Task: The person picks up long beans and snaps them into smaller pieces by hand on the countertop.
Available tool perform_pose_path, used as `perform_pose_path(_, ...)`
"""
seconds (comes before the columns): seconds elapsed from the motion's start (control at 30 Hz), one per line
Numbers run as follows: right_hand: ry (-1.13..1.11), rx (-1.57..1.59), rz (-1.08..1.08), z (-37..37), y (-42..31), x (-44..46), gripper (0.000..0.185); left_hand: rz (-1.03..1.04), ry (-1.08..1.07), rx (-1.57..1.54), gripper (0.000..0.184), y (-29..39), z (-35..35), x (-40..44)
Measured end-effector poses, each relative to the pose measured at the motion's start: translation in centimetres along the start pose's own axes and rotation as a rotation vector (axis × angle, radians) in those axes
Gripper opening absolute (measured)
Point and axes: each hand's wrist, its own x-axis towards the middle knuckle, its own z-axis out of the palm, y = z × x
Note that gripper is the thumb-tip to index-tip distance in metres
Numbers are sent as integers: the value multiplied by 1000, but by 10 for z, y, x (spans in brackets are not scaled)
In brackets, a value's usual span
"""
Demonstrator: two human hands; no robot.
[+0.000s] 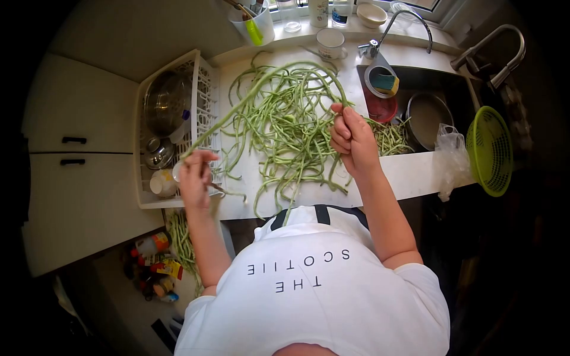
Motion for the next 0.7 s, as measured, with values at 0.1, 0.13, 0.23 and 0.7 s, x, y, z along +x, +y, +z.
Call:
perform_pose_path(0.1, -12, 179, 59, -5, 12, 6, 24, -94, -262, 103, 29, -21, 40, -12)
perform_pose_path(0.13, -19, 298, 97, -6, 17, 9, 23, -90, -348, 106, 33, -24, 57, -19)
perform_pose_path(0.23, 44, 398, 134, -2, 33, 13, 22, -234, -534, 138, 29, -19, 95, -37)
perform_pose_path(0.7, 12, 370, 81, -25, 50, 24, 36, -307, -611, 128, 29, -11, 73, -43)
